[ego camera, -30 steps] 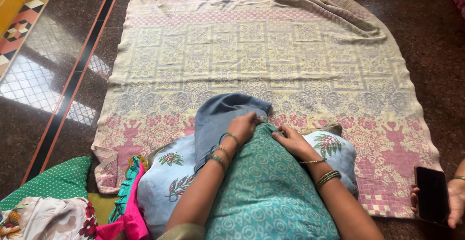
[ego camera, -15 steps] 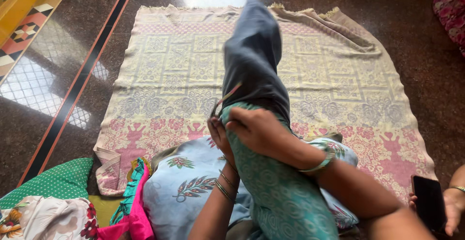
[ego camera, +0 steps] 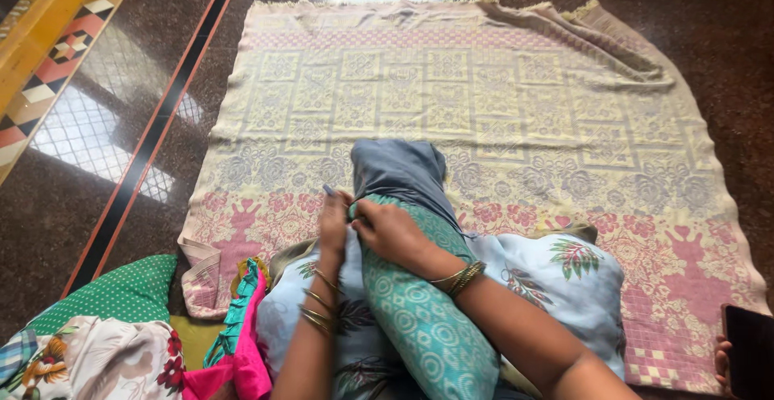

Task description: The person inserts a patterned pillow into a gray pillow cover while seated on the floor. They pull the cover over the pillow, adjust the edges, and smooth the surface to complete the task.

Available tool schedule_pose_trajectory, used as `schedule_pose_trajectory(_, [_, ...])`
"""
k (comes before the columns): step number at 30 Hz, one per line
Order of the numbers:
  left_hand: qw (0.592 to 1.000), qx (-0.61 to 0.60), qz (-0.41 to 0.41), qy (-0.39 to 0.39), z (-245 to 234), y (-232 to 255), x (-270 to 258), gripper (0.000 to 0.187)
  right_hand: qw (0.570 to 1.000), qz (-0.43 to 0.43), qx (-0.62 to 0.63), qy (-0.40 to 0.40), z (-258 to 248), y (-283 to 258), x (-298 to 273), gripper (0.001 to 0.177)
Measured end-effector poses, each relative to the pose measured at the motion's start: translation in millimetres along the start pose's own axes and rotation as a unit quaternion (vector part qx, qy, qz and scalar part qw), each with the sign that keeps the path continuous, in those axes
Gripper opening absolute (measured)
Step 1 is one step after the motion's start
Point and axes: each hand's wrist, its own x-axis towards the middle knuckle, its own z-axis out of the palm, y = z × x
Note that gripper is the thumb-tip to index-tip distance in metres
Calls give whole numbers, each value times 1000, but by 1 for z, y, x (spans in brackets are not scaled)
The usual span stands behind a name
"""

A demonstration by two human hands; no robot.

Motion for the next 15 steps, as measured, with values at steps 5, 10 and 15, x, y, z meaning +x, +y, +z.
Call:
schedule_pose_trajectory(5, [970, -180, -117, -113, -41, 25, 19, 20, 998, -18, -20, -51, 28, 1, -1, 21])
schedule_pose_trajectory(10, [966, 27, -106, -236, -41, 44, 0, 23, 998, 4, 19, -58, 7, -3, -1, 22])
schedule_pose_trajectory(15, [970, 26, -25, -240, -25, 39, 6, 40, 998, -22, 14, -57, -11, -6, -13, 18])
